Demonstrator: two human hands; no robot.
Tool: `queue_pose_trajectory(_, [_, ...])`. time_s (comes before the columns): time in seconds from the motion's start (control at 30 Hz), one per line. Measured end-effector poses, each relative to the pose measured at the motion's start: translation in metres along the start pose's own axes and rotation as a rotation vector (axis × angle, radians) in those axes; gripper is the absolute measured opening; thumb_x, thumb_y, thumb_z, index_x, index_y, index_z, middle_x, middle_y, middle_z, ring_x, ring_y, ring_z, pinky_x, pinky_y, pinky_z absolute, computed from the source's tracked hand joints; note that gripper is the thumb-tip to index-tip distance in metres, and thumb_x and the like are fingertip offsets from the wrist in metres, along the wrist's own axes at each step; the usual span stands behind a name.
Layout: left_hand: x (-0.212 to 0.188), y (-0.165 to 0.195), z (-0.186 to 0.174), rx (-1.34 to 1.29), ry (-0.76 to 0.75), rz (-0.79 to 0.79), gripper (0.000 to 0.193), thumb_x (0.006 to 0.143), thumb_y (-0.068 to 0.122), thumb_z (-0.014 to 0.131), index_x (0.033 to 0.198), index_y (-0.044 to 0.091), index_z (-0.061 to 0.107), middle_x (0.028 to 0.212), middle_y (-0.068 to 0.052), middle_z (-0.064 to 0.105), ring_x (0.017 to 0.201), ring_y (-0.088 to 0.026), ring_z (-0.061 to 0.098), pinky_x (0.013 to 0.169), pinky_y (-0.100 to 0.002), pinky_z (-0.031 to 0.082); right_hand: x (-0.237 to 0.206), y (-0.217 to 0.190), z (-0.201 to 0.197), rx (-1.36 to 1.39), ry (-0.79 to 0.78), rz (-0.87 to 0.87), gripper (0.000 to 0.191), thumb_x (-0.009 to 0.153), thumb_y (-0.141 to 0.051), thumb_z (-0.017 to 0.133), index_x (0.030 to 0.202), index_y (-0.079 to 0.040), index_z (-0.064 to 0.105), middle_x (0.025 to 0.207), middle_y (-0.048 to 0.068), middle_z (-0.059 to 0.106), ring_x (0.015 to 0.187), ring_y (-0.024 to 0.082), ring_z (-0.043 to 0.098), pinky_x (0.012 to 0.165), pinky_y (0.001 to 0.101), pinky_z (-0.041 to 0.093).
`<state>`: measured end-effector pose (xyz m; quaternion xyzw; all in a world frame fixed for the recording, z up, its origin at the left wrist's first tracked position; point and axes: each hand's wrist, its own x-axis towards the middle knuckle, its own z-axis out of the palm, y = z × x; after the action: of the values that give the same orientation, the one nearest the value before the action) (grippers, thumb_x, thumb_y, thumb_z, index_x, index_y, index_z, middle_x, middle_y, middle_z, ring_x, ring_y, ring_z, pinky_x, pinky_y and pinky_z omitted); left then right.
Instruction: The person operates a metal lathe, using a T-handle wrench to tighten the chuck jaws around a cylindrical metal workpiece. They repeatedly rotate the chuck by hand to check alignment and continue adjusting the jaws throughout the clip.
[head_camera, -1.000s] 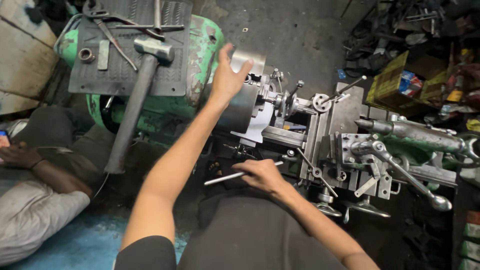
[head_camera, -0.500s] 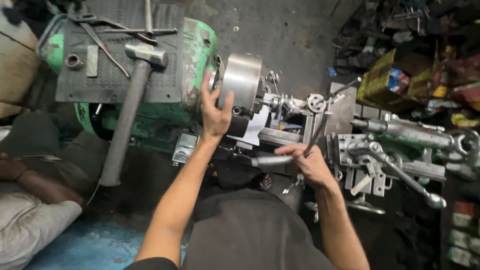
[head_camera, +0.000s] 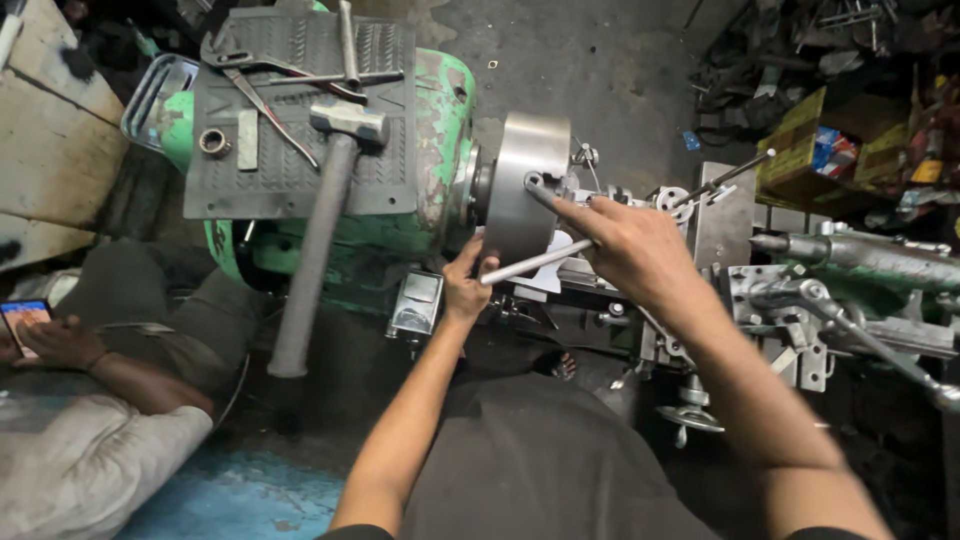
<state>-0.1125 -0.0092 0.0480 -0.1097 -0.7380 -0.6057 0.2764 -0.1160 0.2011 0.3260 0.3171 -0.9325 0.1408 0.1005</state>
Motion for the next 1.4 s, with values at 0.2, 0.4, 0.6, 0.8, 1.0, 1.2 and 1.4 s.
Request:
queue_pose_trajectory(0.2, [-0.002,0.026,-0.008,-0.282,-0.068,-0.427,0.040,0.096,0.031,0.075,0.119,-0.002,0.070,0.112,-0.014,0.075,0.103,-0.021,0.069,0.095,-0.033,0.054,0.021,-0.023,-0.010,-0.163,-0.222,-0.228,0.054,0.076,-0.004,0.067,0.130,-0.001,0.062,0.084,0.011,0.066,0.070,0.027,0.069,0.057,0.0416,0.054])
queue_pose_trajectory(0.4, [0.012,0.088,-0.026,-1.008,0.495,-0.537,0.040,0.103,0.039,0.051,0.112,0.004,0.068,0.100,-0.009,0.071,0.093,-0.024,0.068,0.102,-0.039,0.055,0.052,-0.052,0.015,-0.281,-0.613,-0.267,0.022,0.082,-0.014,0.068,0.100,-0.003,0.064,0.095,0.015,0.068,0.085,0.031,0.073,0.061,0.0415,0.057])
queue_pose_trajectory(0.6, [0.000,0.126,-0.067,-1.216,0.737,-0.641,0.049,0.107,0.045,0.039,0.093,0.005,0.064,0.073,-0.011,0.063,0.055,-0.024,0.057,0.057,-0.039,0.051,0.055,-0.064,0.038,-0.331,-0.731,-0.304,0.038,0.082,-0.021,0.067,0.111,0.004,0.061,0.116,0.034,0.061,0.097,0.037,0.068,0.065,0.0398,0.058])
queue_pose_trajectory(0.8, [-0.003,0.096,-0.065,-0.802,0.781,-0.727,0.043,0.108,0.038,0.041,0.087,0.004,0.058,0.061,-0.012,0.056,0.049,-0.024,0.052,0.052,-0.038,0.049,0.058,-0.039,0.039,-0.151,-0.790,-0.566,0.043,0.086,-0.018,0.063,0.124,0.003,0.057,0.133,0.027,0.054,0.124,0.039,0.051,0.094,0.0496,0.040])
queue_pose_trajectory(1.0, [0.006,0.100,-0.073,-0.778,0.563,-0.306,0.042,0.109,0.027,0.047,0.077,0.001,0.054,0.063,-0.014,0.056,0.050,-0.022,0.052,0.051,-0.038,0.049,0.070,-0.012,0.065,0.517,-1.028,-0.502,0.089,0.045,-0.007,0.070,0.133,0.000,0.057,0.137,0.015,0.059,0.143,0.032,0.047,0.121,0.0515,0.013])
queue_pose_trajectory(1.2, [0.105,0.103,-0.105,-0.569,0.283,0.095,0.034,0.105,0.023,0.057,0.078,0.004,0.065,0.068,-0.004,0.068,0.062,-0.017,0.071,0.060,-0.035,0.063,0.023,-0.004,0.096,0.644,-1.037,-0.235,0.070,0.051,-0.016,0.082,0.116,-0.002,0.060,0.127,0.014,0.059,0.131,0.034,0.049,0.120,0.0624,0.010])
queue_pose_trajectory(1.4, [0.134,0.097,-0.116,-0.430,-0.318,0.413,0.010,0.102,0.012,0.076,0.105,0.002,0.077,0.078,-0.001,0.069,0.071,-0.016,0.070,0.073,-0.033,0.065,-0.054,-0.014,0.167,0.679,-0.285,-0.294,0.038,0.086,-0.029,0.072,0.115,-0.006,0.064,0.121,0.011,0.064,0.124,0.032,0.060,0.119,0.0639,0.026])
